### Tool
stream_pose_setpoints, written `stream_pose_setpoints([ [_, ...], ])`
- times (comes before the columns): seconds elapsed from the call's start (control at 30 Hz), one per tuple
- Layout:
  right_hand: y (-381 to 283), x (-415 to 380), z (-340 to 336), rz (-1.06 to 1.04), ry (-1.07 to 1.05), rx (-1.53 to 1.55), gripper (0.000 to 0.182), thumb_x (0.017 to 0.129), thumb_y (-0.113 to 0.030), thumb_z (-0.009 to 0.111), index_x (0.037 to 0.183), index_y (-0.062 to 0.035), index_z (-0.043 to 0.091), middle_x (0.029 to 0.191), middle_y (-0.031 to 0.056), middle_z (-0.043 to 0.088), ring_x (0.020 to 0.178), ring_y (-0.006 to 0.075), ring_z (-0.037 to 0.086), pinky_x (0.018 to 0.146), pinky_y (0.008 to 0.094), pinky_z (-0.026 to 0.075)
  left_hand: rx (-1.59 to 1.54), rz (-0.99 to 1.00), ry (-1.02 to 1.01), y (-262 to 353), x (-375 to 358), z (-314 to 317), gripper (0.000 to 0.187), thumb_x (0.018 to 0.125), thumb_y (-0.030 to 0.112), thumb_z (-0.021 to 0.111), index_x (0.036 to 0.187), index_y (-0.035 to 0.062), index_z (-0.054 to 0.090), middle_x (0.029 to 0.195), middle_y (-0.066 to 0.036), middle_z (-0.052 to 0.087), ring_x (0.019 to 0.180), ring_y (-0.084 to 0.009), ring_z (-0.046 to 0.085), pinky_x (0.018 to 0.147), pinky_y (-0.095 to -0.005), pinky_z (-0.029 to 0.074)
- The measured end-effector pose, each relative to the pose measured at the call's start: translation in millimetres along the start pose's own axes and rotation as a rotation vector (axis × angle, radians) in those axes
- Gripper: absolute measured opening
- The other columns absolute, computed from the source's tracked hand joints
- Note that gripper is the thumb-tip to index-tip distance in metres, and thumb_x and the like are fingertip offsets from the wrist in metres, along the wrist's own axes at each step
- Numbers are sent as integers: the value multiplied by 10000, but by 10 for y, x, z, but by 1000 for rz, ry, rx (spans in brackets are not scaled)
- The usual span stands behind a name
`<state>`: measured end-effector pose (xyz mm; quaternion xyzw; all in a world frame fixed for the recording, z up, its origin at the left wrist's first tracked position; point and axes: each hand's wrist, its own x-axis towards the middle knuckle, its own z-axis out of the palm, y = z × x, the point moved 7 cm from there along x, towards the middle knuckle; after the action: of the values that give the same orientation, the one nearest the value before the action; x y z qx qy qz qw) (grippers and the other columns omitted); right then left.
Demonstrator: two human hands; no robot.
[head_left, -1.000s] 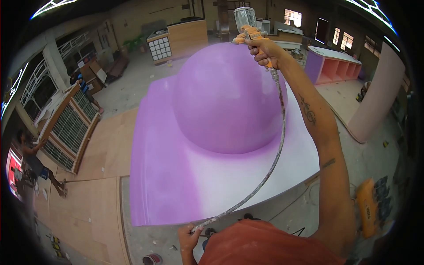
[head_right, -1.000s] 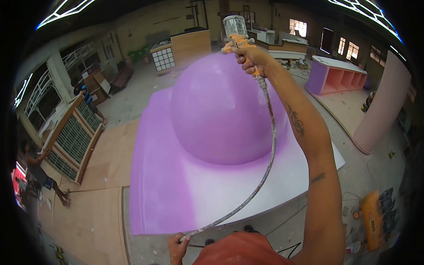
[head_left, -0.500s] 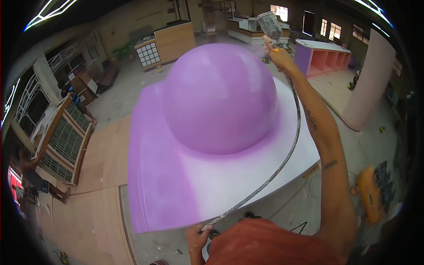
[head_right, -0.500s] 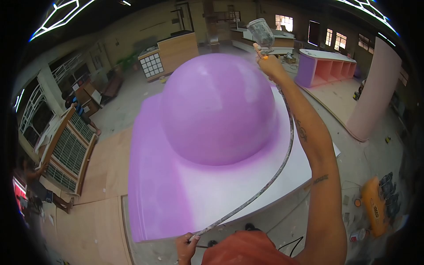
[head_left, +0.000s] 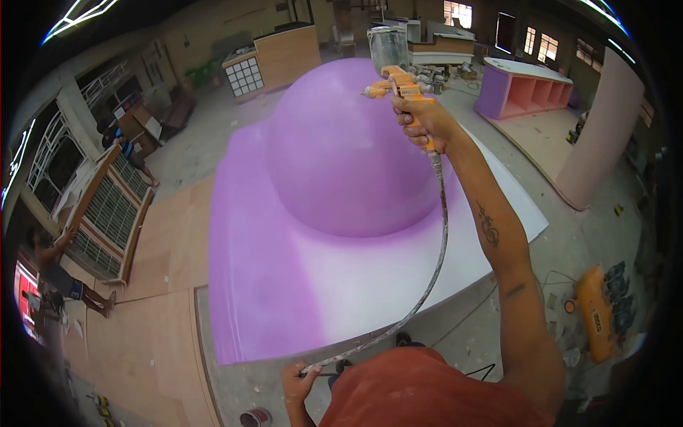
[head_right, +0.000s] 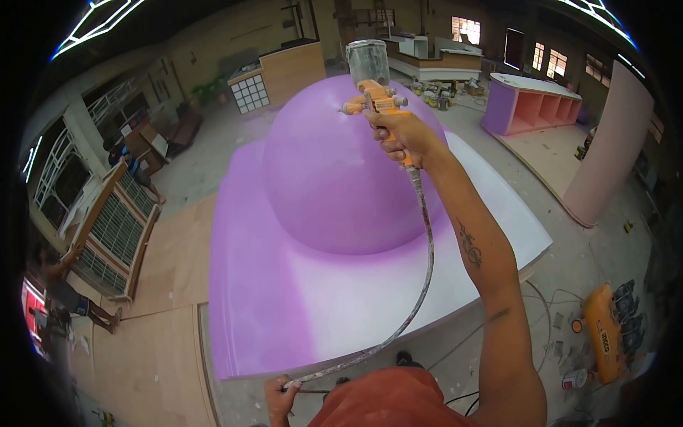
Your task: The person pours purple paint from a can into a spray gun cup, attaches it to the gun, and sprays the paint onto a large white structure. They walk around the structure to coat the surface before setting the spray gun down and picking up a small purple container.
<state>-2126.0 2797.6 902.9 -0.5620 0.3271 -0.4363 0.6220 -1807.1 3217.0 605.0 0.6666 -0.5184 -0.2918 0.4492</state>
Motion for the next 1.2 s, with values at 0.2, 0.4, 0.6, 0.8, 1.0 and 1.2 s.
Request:
stream_pose_setpoints([
  [0.2, 71, -303, -341, -29, 313, -201, 225, 918, -342, 677, 884, -154, 558, 693, -57, 471, 462, -2, 337, 381, 201, 269, 71, 63, 12, -79, 41, -117, 312, 726, 170, 828, 603, 12, 590, 502, -57, 433, 463, -146, 391, 459, -313, 300],
  [0.4, 136, -667, -1059, -37, 725, -588, 407, 895, -397, 674, 1017, -13, 619, 810, 43, 593, 573, 114, 524, 508, 286, 420, 83, 83, -36, -227, 109, 38, 340, 725, 186, 837, 615, 13, 566, 508, -78, 409, 469, -168, 366, 461, -325, 302],
  [0.6, 217, -1018, -985, -12, 778, -735, 568, 901, -422, 662, 1169, 77, 615, 1000, 158, 666, 838, 246, 620, 826, 397, 497, 44, 106, -36, -99, 113, 85, 321, 738, 169, 834, 634, 12, 575, 516, -67, 423, 487, -142, 368, 468, -325, 301],
  [0.8, 510, -1265, -181, -44, 497, -372, 309, 919, -381, 665, 938, -78, 605, 736, -16, 492, 548, 49, 400, 451, 235, 310, 59, 52, -4, -125, -141, -177, 302, 741, 160, 827, 632, 16, 585, 522, -40, 435, 498, -123, 388, 473, -310, 299],
  [1.0, 774, -1440, 397, 14, 246, -65, 300, 912, -336, 704, 836, -143, 488, 606, -67, 425, 405, 12, 322, 350, 197, 265, 88, 25, -20, -122, -538, -426, 287, 729, 152, 817, 619, 18, 588, 512, -27, 441, 492, -115, 394, 471, -306, 296],
  [1.2, 817, -1984, 419, 42, 294, -60, 321, 922, -340, 690, 786, -148, 472, 586, -74, 414, 393, 13, 316, 344, 198, 266, 101, 62, -56, -135, -852, -401, 313, 719, 168, 830, 601, 16, 583, 509, -41, 449, 481, -124, 396, 469, -308, 310],
])
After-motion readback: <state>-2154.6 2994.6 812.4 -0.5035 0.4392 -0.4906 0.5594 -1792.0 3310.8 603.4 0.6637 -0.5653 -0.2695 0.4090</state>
